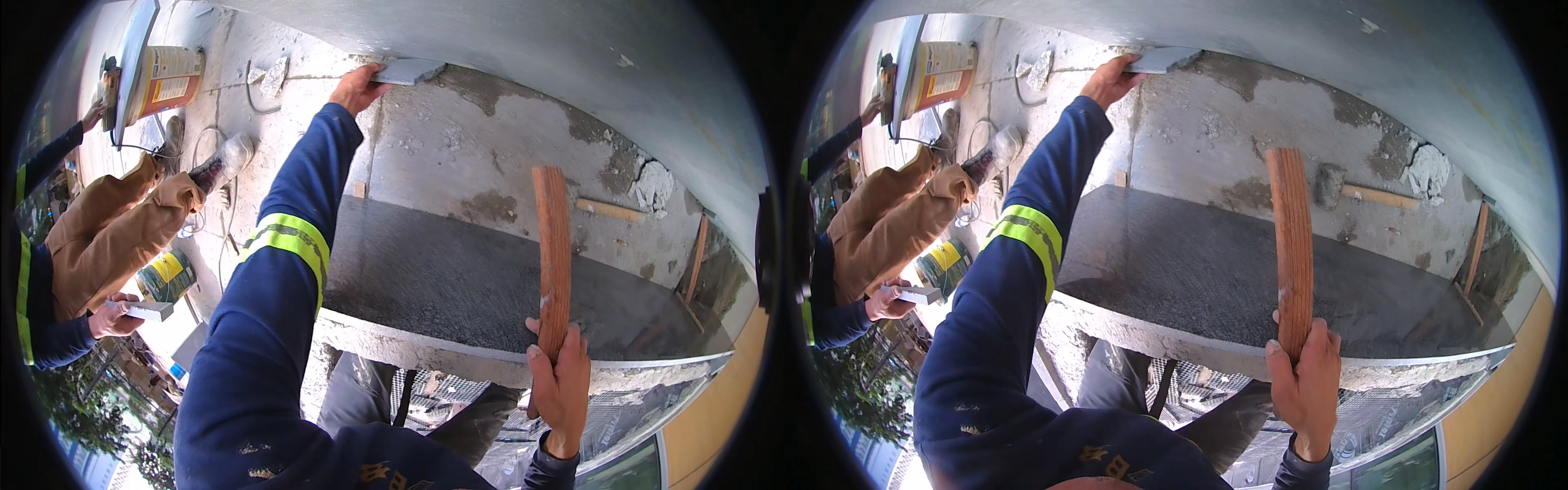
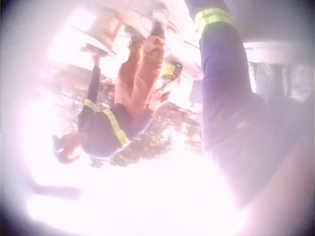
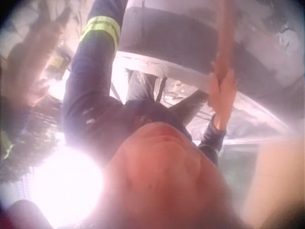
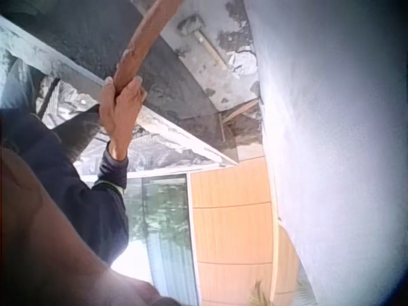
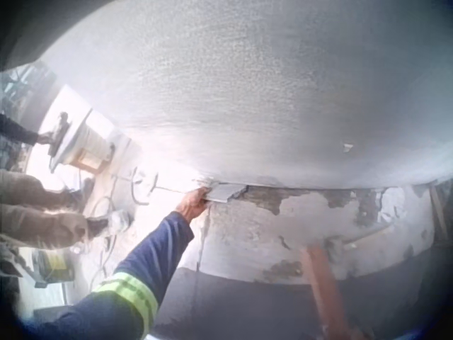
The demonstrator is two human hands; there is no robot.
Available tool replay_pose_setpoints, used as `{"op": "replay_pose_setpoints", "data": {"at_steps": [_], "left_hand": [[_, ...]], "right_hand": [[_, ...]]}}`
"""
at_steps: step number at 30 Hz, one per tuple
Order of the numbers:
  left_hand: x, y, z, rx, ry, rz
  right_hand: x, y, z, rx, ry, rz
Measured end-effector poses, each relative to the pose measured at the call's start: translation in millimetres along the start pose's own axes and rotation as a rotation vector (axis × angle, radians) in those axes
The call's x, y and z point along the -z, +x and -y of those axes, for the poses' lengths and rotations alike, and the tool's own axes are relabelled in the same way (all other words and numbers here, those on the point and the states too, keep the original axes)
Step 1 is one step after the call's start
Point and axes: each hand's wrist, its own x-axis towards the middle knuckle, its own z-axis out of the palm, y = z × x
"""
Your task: The person uses a spirit level to check the alignment of a metal trim on a concrete ledge. They then place a large stone tile onto the ledge and use a wooden block to tap it into position. The person also handles a small piece of metal mesh.
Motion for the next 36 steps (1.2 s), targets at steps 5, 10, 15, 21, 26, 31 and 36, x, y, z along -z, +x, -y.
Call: {"op": "replay_pose_setpoints", "data": {"at_steps": [5,10,15,21,26,31,36], "left_hand": [[7.8,-4.4,16.6,0.061,0.122,0.024],[-2.1,9.6,17.3,0.058,0.127,-0.080],[-26.4,48.6,-10.9,-0.089,-0.073,-0.148],[-35.4,2.2,-12.6,-0.070,-0.362,-0.028],[-68.9,-19.0,-1.9,-0.138,-0.317,0.113],[-71.1,-17.2,2.8,-0.114,-0.330,0.057],[-69.3,-32.6,20.8,-0.207,-0.425,0.019]], "right_hand": [[-1.8,-0.2,3.5,-0.017,-0.018,-0.003],[-4.5,1.7,5.3,-0.005,-0.076,-0.007],[-6.5,2.8,0.2,0.107,-0.082,-0.015],[-6.1,1.2,-6.0,0.148,-0.116,-0.018],[-7.5,1.8,-7.2,0.207,-0.143,-0.027],[-10.0,0.5,-7.2,0.236,-0.173,-0.073],[-10.5,-0.4,-9.5,0.236,-0.137,-0.067]]}}
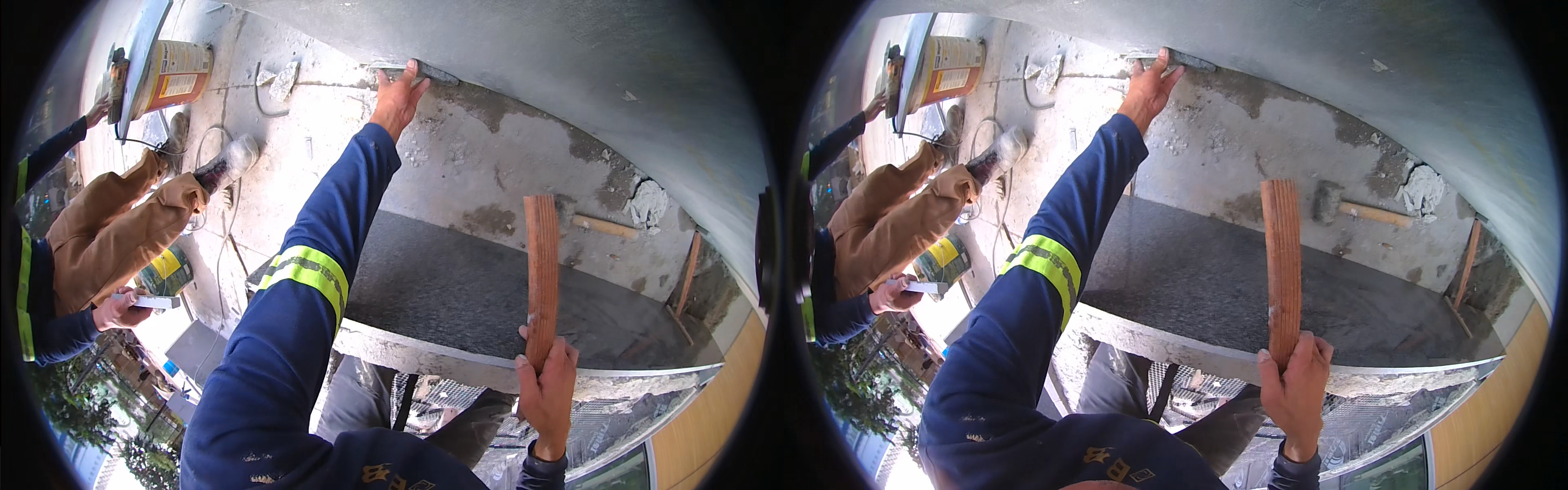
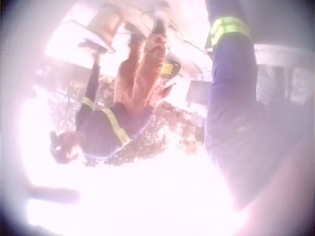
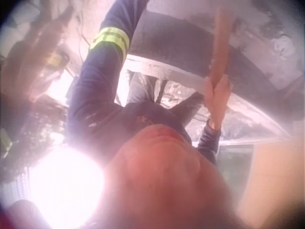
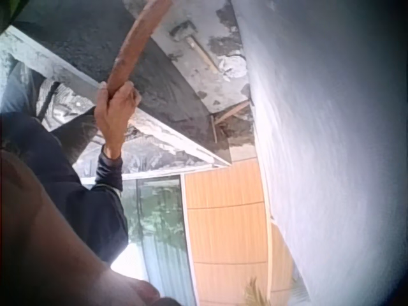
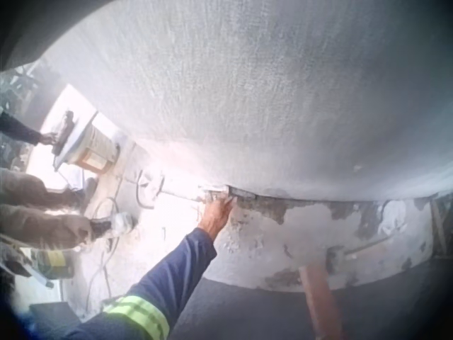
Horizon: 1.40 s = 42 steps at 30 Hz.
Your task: The person uses a spirit level to check the alignment of a metal trim on a concrete ledge. They then place a large stone tile onto the ledge and use a wooden block to tap it into position. The person also handles a small piece of metal mesh.
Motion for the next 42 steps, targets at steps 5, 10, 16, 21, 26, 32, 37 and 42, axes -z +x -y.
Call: {"op": "replay_pose_setpoints", "data": {"at_steps": [5,10,16,21,26,32,37,42], "left_hand": [[2.4,-6.3,11.8,-0.011,0.106,0.039],[3.9,4.8,13.8,-0.030,0.177,-0.009],[-9.3,20.0,9.4,-0.108,0.409,-0.025],[6.4,31.6,4.5,-0.245,0.683,-0.182],[22.7,28.0,-3.4,-0.408,0.706,-0.051],[8.7,13.7,-13.6,-0.314,0.880,-0.188],[6.3,18.8,-15.5,-0.333,0.858,-0.151],[15.6,11.7,1.7,-0.417,0.818,-0.140]], "right_hand": [[-0.1,-2.3,-1.8,-0.004,-0.009,0.001],[-1.5,-2.7,-3.5,0.024,-0.003,-0.026],[-6.9,-7.3,1.5,-0.039,-0.049,-0.006],[-5.7,-7.9,15.1,-0.144,-0.008,0.052],[-3.6,2.4,19.0,-0.040,0.062,0.074],[-6.2,-1.2,18.4,-0.122,-0.018,0.048],[-2.4,-2.4,20.3,-0.063,0.075,0.021],[-1.2,-4.8,24.9,-0.091,-0.069,0.043]]}}
